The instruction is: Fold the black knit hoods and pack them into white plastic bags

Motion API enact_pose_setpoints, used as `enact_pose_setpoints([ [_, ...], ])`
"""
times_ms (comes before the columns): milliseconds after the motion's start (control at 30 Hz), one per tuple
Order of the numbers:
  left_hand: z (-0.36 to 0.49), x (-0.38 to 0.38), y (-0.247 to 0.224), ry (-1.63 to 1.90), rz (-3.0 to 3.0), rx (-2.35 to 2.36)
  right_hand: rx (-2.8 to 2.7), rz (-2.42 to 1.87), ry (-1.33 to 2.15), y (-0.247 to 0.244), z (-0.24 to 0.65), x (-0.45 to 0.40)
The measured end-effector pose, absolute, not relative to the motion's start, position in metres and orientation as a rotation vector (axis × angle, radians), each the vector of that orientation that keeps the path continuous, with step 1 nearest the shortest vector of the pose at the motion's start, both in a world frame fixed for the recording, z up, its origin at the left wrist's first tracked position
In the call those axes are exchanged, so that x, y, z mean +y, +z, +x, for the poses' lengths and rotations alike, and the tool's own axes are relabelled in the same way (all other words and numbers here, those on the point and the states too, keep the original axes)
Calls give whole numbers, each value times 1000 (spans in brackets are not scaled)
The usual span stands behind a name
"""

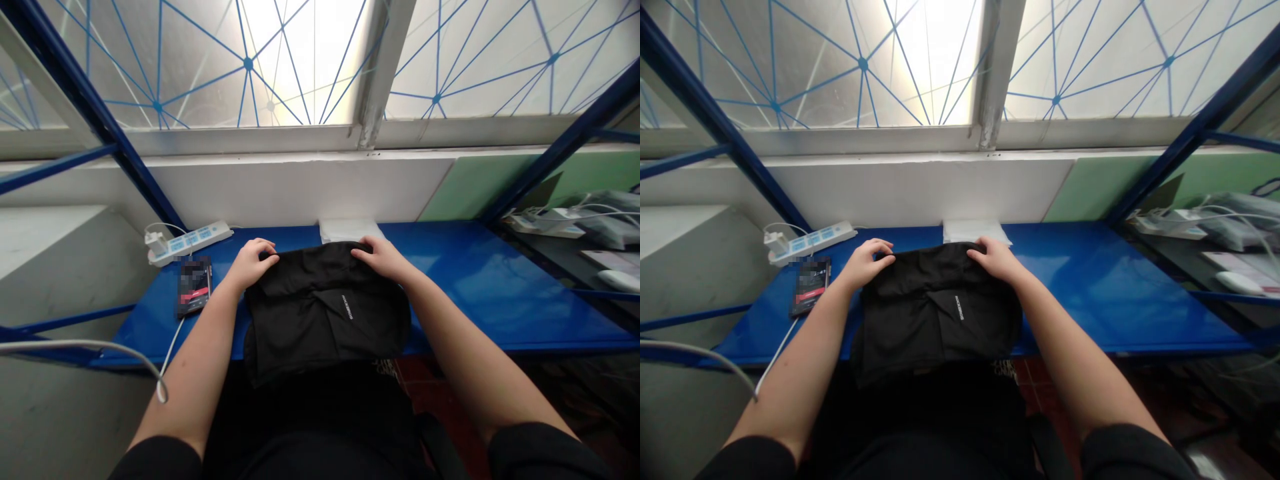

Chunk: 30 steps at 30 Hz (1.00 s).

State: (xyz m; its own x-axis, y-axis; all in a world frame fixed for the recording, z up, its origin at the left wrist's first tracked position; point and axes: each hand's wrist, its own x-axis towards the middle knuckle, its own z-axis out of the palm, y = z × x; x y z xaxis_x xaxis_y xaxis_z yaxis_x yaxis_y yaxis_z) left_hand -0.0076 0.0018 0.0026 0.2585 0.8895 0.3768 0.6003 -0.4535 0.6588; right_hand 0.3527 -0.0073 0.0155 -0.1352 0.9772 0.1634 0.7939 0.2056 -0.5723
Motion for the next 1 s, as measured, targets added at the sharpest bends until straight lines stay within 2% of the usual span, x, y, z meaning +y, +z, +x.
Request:
enact_pose_setpoints([
  [100,-15,-11,16,1123,1790,1132,-1927,-1380,688,27,368,-23],
  [233,-28,-27,27,838,1513,751,-2094,-1171,1242,58,396,-57],
  [300,-27,-28,28,810,1498,693,-2160,-1161,1352,71,399,-70],
  [433,-10,-17,16,906,1815,970,-2216,-1252,870,62,373,-81],
  [600,10,-9,-14,370,2325,1357,-2532,-1455,344,7,330,-79],
  [733,13,-11,-20,232,2365,1409,-2605,-1553,265,-9,324,-77],
  [867,13,-9,-18,265,2379,1423,-2355,-1889,118,3,328,-79],
  [1000,13,-5,-22,362,2442,1434,-2147,-2253,251,7,333,-81],
])
